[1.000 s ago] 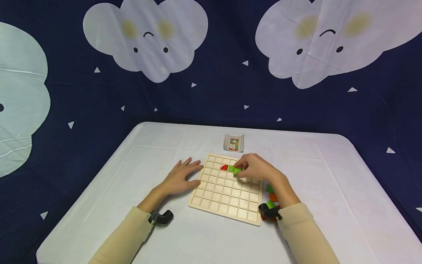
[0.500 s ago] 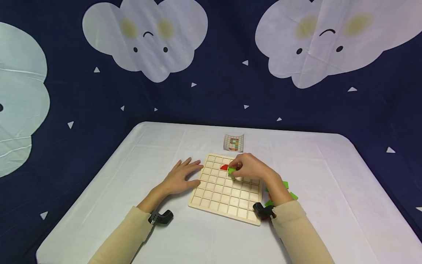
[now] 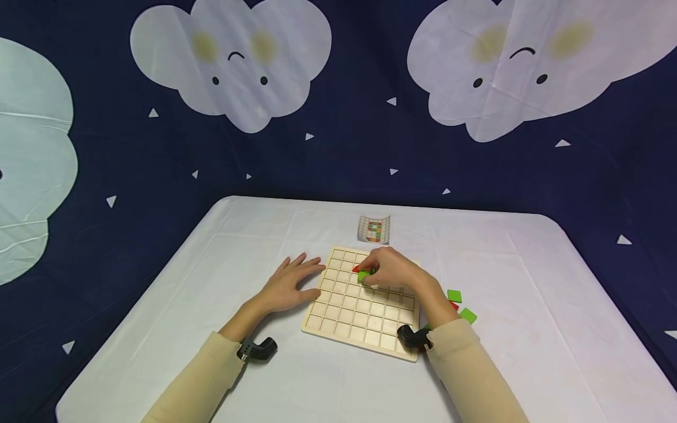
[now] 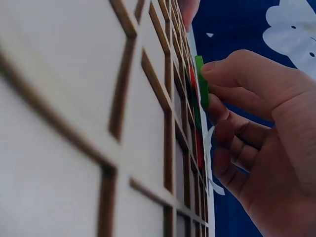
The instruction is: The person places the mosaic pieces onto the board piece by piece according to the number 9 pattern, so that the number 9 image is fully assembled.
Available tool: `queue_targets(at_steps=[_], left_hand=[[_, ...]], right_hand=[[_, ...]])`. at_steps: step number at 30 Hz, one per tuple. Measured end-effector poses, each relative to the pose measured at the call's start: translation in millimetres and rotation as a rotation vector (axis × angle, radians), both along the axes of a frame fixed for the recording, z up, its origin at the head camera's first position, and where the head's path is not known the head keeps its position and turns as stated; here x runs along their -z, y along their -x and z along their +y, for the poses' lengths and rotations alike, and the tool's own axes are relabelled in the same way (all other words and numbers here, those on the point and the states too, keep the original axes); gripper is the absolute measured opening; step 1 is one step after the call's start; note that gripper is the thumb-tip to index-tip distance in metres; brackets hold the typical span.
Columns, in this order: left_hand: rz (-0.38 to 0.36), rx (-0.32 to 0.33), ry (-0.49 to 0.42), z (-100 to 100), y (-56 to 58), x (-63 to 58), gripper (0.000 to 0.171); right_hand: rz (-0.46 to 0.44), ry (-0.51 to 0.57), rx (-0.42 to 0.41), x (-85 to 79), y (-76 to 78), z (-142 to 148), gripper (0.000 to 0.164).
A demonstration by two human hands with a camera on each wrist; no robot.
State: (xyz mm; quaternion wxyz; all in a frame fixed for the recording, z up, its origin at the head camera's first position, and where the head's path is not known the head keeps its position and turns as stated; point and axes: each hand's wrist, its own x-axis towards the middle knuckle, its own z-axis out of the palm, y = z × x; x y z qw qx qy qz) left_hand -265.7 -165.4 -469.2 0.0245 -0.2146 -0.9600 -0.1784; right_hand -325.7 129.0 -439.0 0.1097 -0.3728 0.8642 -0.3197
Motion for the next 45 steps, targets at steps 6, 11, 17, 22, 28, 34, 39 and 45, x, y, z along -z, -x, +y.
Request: queue_targets(at_steps=[6,11,17,22,28,34,39,45], left_hand=[[-0.007,0.01,-0.017,-0.2,-1.1,0.3,0.062],[-0.003,0.007,-0.012,-0.8,-1.7,1.6,0.062],[-0.011,0.007,-0.017,-1.2,-2.1,1.4,0.062],[-0.009,0.004,-0.011,-0.8,-1.6,1.5,0.062],[-0.011,-0.002,-0.012,-0.3,-1.1,2.1,0.062],[-0.017,-0.004,0.001,-0.2,-0.5,0.7,0.062],[-0.015,-0.006,-0.004,-0.1,0.4,0.0,0.062],[-0.014,-0.006,0.001,0.4,0.9,0.2,0.062]], right_hand=[[-0.012,-0.016,-0.001,2.7,-0.2,-4.7,0.027],[-0.001,-0.026,-0.009,1.2,0.1,-8.9,0.025],[-0.006,-0.03,-0.016,-0.8,-1.6,-13.3,0.024],[-0.001,-0.04,-0.011,-2.0,-2.9,-15.8,0.024],[0.011,-0.053,-0.016,-1.6,-3.1,-17.2,0.027],[0.045,-0.064,-0.008,-2.9,-3.0,-20.4,0.025],[0.048,-0.062,0.003,-2.0,-2.1,-21.1,0.026],[0.037,-0.056,-0.006,-2.1,-2.0,-19.8,0.028]])
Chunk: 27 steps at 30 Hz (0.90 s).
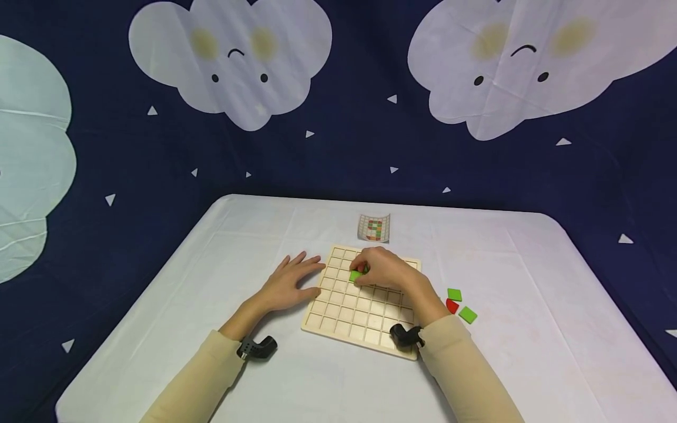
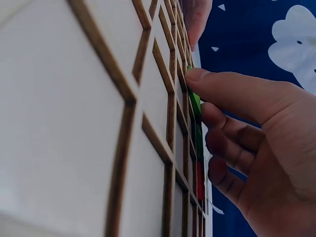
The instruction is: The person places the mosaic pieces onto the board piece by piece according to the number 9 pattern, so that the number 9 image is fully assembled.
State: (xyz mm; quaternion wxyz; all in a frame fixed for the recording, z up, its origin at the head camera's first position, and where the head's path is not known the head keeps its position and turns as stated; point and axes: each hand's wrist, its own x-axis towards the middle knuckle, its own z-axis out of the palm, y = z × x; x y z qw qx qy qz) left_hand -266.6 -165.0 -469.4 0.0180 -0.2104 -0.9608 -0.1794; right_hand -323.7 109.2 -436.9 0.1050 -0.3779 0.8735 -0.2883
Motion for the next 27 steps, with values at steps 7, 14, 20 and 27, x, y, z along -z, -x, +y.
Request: queue_targets(at_steps=[7,14,20,27], left_hand=[[-0.002,0.0,0.001,0.3,-0.6,-0.7,0.062],[0.006,0.005,0.0,-0.1,0.0,0.3,0.062],[0.008,-0.002,-0.002,-0.3,-0.4,0.6,0.061],[0.006,-0.007,0.002,0.6,-0.7,0.3,0.062]], right_hand=[[0.05,-0.023,0.013,-1.1,-2.8,1.3,0.027],[0.043,-0.006,0.014,-1.2,-4.2,5.2,0.026],[0.024,0.001,0.035,-0.6,-4.8,12.0,0.022],[-0.02,0.024,0.056,-5.2,-7.6,22.7,0.024]])
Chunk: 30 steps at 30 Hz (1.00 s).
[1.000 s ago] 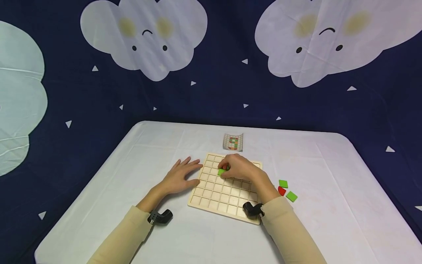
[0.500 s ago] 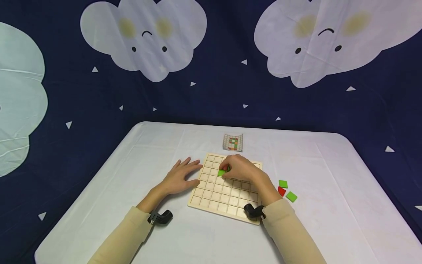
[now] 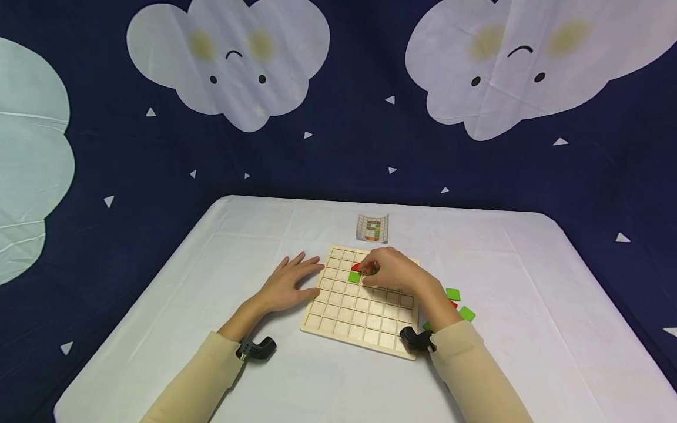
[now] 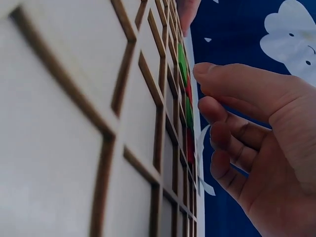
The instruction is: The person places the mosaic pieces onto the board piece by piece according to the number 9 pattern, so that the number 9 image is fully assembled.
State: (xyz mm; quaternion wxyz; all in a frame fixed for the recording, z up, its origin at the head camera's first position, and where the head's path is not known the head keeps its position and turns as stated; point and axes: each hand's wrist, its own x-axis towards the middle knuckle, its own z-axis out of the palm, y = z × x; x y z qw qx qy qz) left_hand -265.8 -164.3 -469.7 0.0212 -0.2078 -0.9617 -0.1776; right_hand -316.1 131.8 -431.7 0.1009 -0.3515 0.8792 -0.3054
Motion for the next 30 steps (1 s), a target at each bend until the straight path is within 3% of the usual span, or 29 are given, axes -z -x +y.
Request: queue_targets(at_steps=[9,19,30], left_hand=[[-0.002,-0.002,-0.004,0.7,0.4,-0.8,0.061],[0.006,0.001,-0.017,0.8,0.0,-1.6,0.062],[0.001,-0.001,-0.006,1.3,-1.0,-1.6,0.061]], right_hand=[[0.004,-0.011,-0.002,-4.0,-1.4,18.8,0.019],[-0.004,-0.049,0.052,-5.2,-3.3,36.3,0.02],[-0.02,-0.017,0.083,-1.7,-9.0,58.2,0.021]])
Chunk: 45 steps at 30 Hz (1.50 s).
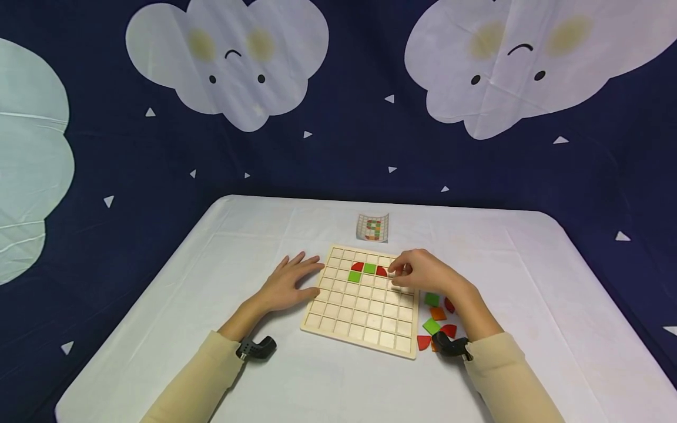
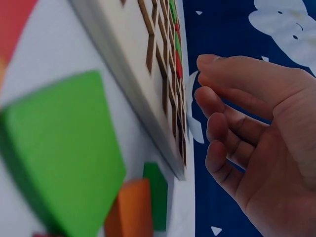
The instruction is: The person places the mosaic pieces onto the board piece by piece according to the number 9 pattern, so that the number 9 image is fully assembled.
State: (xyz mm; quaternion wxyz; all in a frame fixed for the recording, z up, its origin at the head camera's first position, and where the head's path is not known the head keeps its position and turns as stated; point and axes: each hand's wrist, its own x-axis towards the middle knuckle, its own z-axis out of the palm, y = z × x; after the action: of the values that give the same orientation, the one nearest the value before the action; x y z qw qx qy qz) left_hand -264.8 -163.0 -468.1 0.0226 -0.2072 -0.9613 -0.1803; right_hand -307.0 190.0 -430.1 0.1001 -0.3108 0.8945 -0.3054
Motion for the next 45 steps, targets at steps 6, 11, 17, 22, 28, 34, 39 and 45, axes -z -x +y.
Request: queue_targets(at_steps=[6,11,17,22,28,34,39,45], left_hand=[[0.003,-0.004,-0.003,-0.7,-0.7,1.4,0.061],[-0.001,-0.012,0.006,-0.5,-0.7,2.3,0.061],[0.007,0.002,-0.001,-0.9,0.3,2.4,0.061],[0.013,0.002,-0.009,-3.2,0.0,4.0,0.06],[0.01,0.01,-0.015,-2.1,-0.1,3.3,0.061],[0.007,0.015,-0.015,-0.8,0.6,1.2,0.061],[0.016,0.014,-0.018,-1.6,0.3,1.3,0.061],[0.017,0.015,-0.017,-0.6,-0.1,1.0,0.061]], right_hand=[[-0.019,-0.022,0.011,3.0,0.7,7.4,0.022],[-0.03,-0.019,0.004,5.5,-1.9,14.1,0.024],[-0.025,-0.022,0.008,8.3,-5.7,22.8,0.028],[-0.031,-0.01,0.006,9.8,-6.8,24.4,0.028],[-0.01,-0.006,-0.019,9.5,-9.4,33.2,0.027],[-0.007,-0.028,-0.005,9.6,-11.4,44.8,0.026],[-0.034,-0.054,0.015,12.6,-13.1,50.1,0.026],[-0.054,-0.071,0.034,13.8,-15.1,57.7,0.025]])
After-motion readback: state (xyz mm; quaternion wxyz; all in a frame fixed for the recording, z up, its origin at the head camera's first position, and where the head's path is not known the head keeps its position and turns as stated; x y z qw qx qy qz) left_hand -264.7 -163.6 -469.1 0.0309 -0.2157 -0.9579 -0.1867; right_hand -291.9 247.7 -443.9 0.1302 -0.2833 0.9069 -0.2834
